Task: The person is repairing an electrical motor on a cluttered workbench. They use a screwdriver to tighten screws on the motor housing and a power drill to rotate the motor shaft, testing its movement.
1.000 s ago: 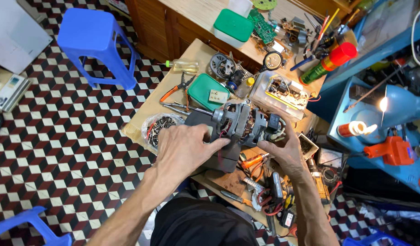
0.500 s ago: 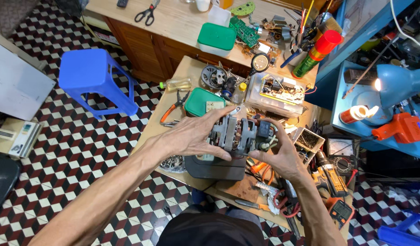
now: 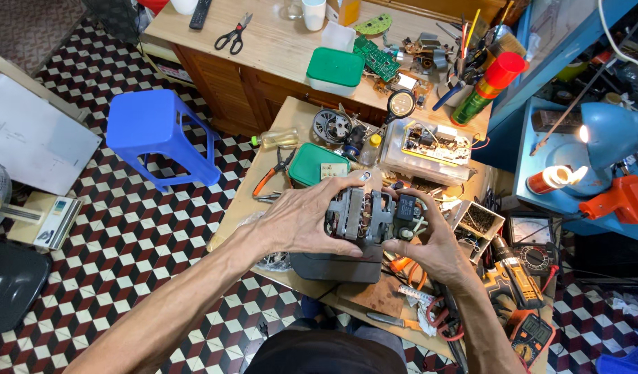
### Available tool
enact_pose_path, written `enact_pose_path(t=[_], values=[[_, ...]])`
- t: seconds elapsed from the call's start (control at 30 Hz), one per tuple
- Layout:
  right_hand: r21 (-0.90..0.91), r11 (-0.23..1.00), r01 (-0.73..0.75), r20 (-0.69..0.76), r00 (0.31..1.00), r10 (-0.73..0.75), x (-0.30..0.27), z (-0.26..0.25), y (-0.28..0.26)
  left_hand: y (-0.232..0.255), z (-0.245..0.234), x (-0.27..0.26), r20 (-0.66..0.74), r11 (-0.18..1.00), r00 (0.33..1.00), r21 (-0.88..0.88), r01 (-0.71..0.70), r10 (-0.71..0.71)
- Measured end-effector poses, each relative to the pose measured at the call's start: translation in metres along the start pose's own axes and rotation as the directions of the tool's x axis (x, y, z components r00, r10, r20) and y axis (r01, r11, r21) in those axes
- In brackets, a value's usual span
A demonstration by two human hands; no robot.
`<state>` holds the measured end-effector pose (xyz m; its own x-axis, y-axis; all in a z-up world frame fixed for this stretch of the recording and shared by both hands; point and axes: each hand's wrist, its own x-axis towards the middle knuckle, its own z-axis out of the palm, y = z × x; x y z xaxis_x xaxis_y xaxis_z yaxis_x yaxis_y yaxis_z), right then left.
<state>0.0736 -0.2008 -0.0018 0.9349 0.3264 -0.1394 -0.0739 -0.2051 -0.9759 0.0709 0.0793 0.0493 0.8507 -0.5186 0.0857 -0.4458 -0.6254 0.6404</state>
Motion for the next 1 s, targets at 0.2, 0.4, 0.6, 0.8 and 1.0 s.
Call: enact_pose_path(t=[0.2, 0.4, 0.6, 0.8, 1.0], values=[[-0.069, 0.994, 0.079, 0.025, 0.997, -0.078, 0.001, -0.002, -0.003, -0.007, 0.007, 0.004, -0.035, 1.0, 0.999, 0.008, -0.026, 0.026], [-0.039, 0.998, 0.044, 0.0, 0.999, -0.044, 0.003, -0.002, -0.004, -0.008, 0.005, 0.007, 0.019, 1.0, 1.0, -0.011, 0.013, -0.013], [-0.046, 0.999, 0.016, 0.0, 1.0, -0.016, 0.0, 0.0, -0.004, -0.01, 0.004, 0.005, 0.021, 0.998, 0.998, -0.029, -0.063, 0.064], [-0.044, 0.983, 0.18, 0.017, 0.984, -0.179, -0.002, 0.003, -0.006, -0.007, -0.002, 0.009, 0.072, 0.999, 0.997, -0.033, -0.026, 0.029], [0.065, 0.991, 0.121, 0.03, 0.992, -0.123, 0.003, 0.006, -0.002, -0.005, 0.001, 0.013, 0.141, 0.997, 0.989, -0.064, 0.043, -0.034]])
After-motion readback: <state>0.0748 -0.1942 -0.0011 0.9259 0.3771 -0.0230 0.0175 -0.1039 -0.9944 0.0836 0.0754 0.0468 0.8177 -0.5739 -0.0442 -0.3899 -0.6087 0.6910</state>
